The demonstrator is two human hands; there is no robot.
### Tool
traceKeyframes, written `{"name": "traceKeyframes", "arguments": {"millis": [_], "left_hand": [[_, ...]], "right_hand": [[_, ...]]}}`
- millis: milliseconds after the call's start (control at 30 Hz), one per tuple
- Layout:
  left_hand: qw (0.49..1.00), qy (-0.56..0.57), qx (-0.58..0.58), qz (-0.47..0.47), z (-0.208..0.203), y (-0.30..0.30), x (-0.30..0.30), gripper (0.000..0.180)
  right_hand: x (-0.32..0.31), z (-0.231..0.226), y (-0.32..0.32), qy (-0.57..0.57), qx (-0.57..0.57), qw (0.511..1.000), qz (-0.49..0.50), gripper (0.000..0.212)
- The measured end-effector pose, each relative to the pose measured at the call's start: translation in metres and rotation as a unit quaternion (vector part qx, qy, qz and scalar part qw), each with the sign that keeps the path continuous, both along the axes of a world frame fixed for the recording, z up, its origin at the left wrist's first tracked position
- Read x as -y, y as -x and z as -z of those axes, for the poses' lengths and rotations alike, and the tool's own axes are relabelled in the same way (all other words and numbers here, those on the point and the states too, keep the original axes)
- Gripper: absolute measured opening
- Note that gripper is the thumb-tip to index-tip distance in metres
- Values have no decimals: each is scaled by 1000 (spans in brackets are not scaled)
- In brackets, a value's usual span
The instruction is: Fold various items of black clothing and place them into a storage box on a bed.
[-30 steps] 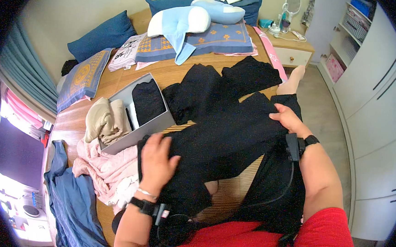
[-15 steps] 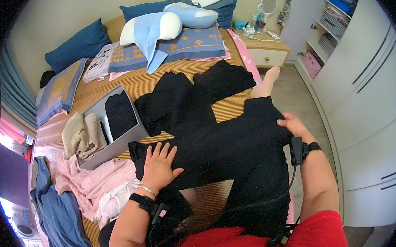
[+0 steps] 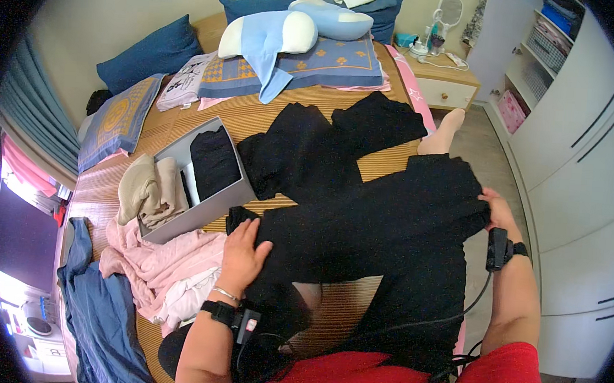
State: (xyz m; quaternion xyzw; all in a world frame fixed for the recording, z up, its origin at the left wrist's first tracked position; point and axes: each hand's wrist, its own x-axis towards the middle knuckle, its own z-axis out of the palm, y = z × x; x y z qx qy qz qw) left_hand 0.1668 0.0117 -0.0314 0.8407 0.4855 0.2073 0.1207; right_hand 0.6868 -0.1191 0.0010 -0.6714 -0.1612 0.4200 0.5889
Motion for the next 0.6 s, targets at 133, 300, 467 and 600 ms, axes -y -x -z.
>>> {"name": "traceKeyframes", "arguments": {"millis": [133,300,467,600], "left_hand": [[998,40,34,-39,17,37,-6,49],[994,95,37,-45,2,32,-9,48],[982,45,-131,-125,-30,30,-21,48],[998,-2,-54,21,-56,-41,-16,52]], "right_hand": [[25,14,-39,5,11,1000,-3,12],[22,36,-46,145,217,965,-38,30],[11,-1,-17,174,153,966,-115,47],[14,-21,-11,94,110,982,-121,52]]}}
